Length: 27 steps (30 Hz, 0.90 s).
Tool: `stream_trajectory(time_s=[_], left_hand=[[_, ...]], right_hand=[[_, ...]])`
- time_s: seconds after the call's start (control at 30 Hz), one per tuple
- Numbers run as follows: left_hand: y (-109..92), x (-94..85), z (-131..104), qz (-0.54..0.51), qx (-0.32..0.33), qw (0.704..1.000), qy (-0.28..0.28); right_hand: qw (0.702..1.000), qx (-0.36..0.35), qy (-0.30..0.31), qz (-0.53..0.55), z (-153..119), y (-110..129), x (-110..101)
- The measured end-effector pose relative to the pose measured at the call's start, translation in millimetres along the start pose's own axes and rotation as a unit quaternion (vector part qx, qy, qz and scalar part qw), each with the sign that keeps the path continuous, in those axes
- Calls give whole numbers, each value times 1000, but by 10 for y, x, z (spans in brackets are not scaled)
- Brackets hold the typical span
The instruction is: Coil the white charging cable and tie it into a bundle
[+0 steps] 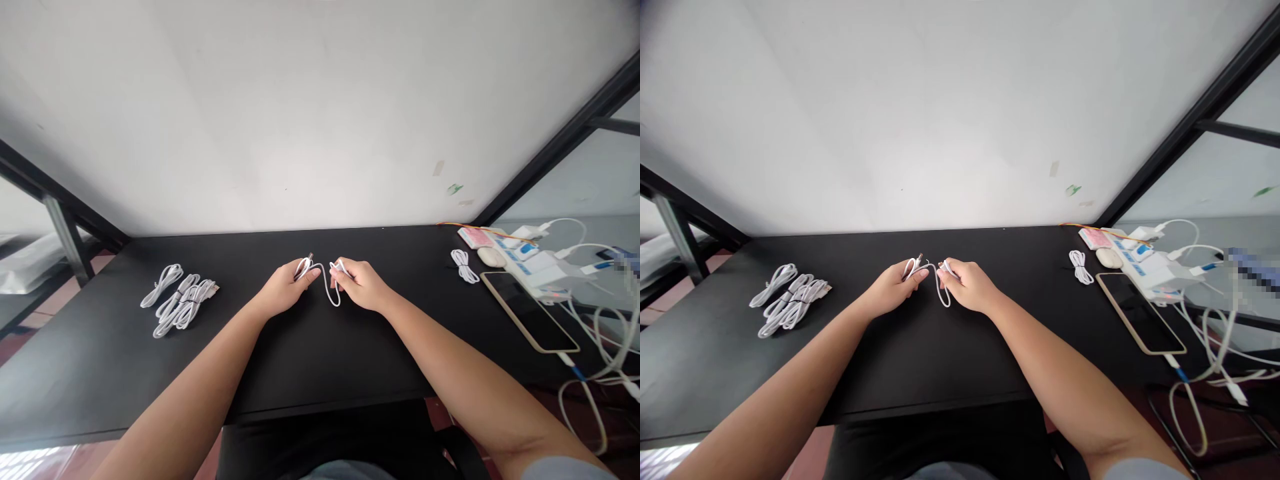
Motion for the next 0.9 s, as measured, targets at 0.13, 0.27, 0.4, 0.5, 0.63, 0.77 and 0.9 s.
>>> stream_trajectory(time_s=[0.13,0.27,0.4,0.5,0.63,0.77,0.9], left_hand=[[-2,-7,0,-21,3,1000,-8],[-4,-12,-5,-31,-4,999,-16],[-1,-9,1,-41,-2,999,-17],[17,-3,10,-50,1,999,-14],[58,3,16,-40,-10,999,-16],[74,5,14,-36,-25,999,-16],[71,4,5,-54,-27,998,-16]], right_hand=[[1000,1,-6,0,-2,-1,-4],[1000,4,-9,3,-2,-5,-14],[1000,11,-3,6,5,-10,-10],[1000,23,7,6,12,-25,7],[999,37,23,-3,13,-25,22],[998,43,36,-26,8,3,23],[997,41,61,-27,10,30,46]])
Point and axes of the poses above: each hand's wrist, its own z-axis towards the middle knuckle, its own x-axis out of the palm, y = z × x, the point moved 5 cm from there along z, towards the middle knuckle, and after that the axes turned 14 degrees about y, right-handed, at the moved point
